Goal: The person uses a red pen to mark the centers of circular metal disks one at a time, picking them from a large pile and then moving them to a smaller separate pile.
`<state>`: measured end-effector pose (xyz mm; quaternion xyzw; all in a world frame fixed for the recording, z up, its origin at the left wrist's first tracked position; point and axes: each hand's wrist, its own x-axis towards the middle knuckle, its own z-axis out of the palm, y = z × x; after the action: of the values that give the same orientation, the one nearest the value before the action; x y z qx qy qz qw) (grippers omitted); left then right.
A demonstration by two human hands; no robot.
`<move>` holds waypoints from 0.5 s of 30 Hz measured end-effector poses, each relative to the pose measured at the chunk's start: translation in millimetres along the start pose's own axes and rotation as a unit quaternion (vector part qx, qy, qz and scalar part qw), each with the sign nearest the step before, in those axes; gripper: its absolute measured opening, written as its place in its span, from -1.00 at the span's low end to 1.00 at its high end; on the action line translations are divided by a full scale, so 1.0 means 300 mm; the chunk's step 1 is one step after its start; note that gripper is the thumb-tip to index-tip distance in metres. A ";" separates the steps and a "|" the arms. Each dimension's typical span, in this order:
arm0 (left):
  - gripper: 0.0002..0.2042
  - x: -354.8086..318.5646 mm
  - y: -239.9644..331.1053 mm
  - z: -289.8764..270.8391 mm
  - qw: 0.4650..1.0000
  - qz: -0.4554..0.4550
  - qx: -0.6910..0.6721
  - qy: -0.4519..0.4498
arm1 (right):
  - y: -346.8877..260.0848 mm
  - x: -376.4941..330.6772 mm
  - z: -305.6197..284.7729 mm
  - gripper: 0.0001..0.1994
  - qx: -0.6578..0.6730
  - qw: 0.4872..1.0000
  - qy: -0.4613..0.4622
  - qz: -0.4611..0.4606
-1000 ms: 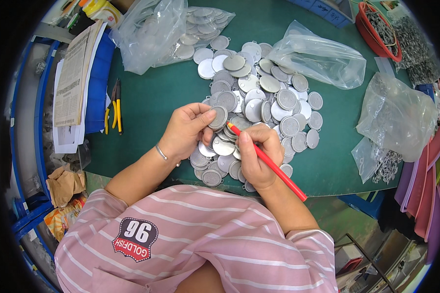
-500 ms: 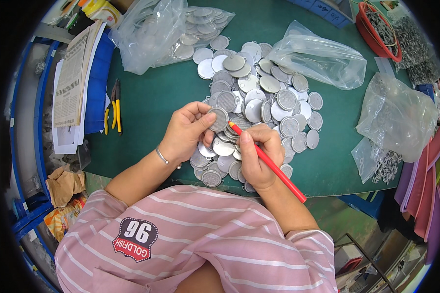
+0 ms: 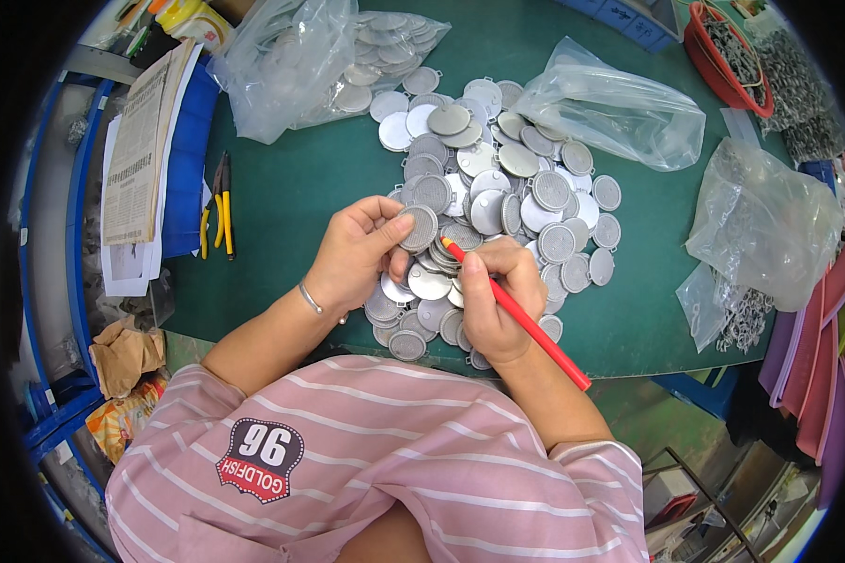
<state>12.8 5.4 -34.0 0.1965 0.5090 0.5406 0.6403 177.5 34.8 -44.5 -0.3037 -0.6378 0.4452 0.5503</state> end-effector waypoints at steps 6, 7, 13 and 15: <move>-0.86 0.002 0.002 -0.002 1.000 -0.005 -0.011 -0.001 | -0.014 0.003 -0.008 -0.90 0.027 0.999 -0.029 0.012; -0.86 0.002 0.002 -0.002 1.000 -0.006 -0.011 -0.001 | -0.014 0.004 -0.007 -0.91 0.024 0.999 -0.030 0.008; -0.86 0.002 0.004 0.000 1.000 -0.009 -0.013 -0.001 | -0.011 0.008 0.002 -0.91 0.009 0.999 -0.038 -0.005; -0.85 0.004 0.003 -0.004 1.000 -0.010 -0.006 -0.004 | -0.006 0.008 0.001 -0.91 -0.005 0.999 -0.043 -0.013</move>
<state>11.2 6.4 -34.1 0.1898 0.5049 0.5367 0.6489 176.7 36.1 -41.7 -0.2788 -0.6668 0.4475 0.5266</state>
